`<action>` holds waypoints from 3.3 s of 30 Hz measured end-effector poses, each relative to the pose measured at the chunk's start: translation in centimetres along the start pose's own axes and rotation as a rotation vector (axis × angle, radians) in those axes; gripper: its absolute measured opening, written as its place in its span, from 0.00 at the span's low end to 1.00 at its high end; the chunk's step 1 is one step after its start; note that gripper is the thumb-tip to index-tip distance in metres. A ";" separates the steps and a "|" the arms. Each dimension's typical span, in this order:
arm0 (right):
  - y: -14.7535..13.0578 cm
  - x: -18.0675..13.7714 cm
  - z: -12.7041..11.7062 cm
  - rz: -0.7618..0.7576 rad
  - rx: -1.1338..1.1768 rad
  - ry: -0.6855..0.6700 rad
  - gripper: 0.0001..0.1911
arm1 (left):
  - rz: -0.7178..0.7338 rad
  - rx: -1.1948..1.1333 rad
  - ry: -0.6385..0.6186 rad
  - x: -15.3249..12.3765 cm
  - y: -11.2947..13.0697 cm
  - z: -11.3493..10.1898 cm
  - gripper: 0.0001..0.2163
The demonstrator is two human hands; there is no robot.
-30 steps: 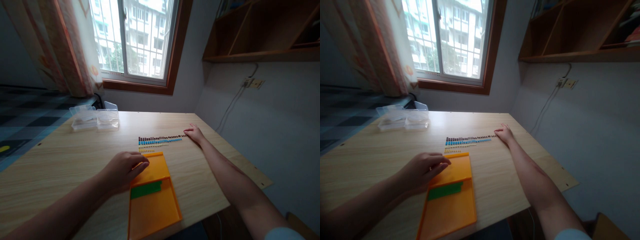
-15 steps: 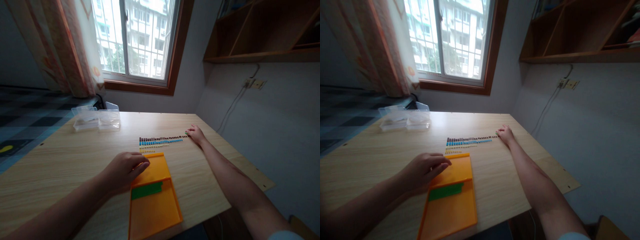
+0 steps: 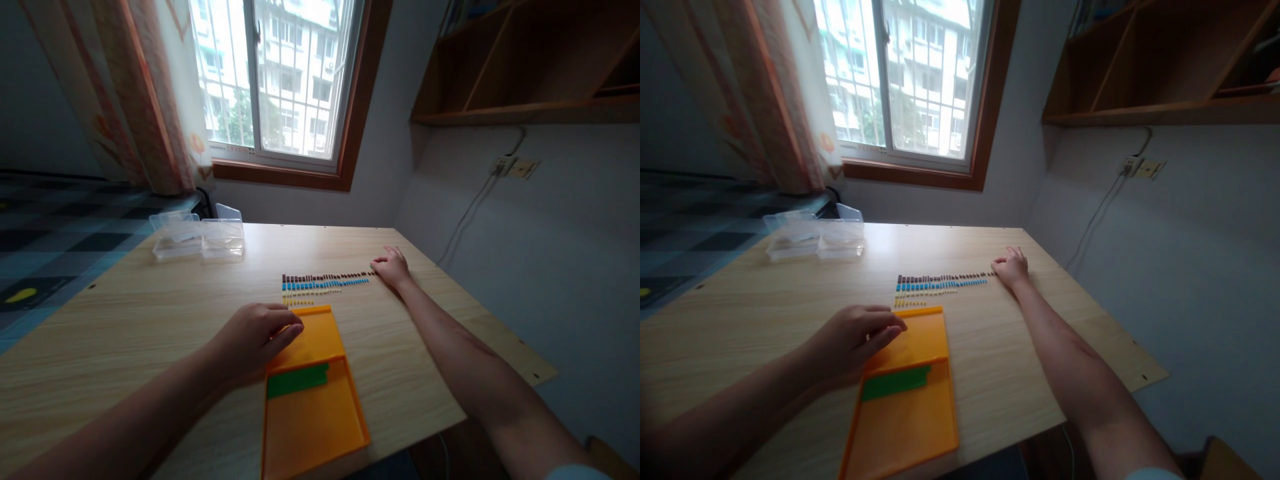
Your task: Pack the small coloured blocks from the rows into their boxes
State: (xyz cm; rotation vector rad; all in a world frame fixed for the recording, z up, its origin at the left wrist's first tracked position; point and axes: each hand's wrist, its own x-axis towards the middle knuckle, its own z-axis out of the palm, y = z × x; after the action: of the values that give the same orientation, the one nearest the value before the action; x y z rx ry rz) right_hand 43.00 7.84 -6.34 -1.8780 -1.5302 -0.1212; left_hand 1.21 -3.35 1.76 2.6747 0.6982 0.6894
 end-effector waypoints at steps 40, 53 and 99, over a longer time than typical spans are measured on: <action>-18.1 -14.3 -12.2 -1.007 0.074 -1.049 0.06 | 0.010 0.080 -0.263 -0.1 1.1 0.1 0.14; -18.5 -14.9 -12.5 -0.996 -0.029 -0.900 0.08 | -0.001 0.099 -0.271 -0.2 1.0 0.2 0.14; -18.2 -14.3 -12.8 -1.090 0.060 -0.872 0.12 | 0.011 0.011 -0.258 -0.1 1.5 -0.2 0.06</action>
State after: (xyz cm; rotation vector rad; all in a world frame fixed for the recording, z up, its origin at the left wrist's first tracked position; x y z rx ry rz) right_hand 26.99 -10.12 4.62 -0.8270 -2.9580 0.2955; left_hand 1.64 -4.64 2.45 2.7113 0.6196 0.3337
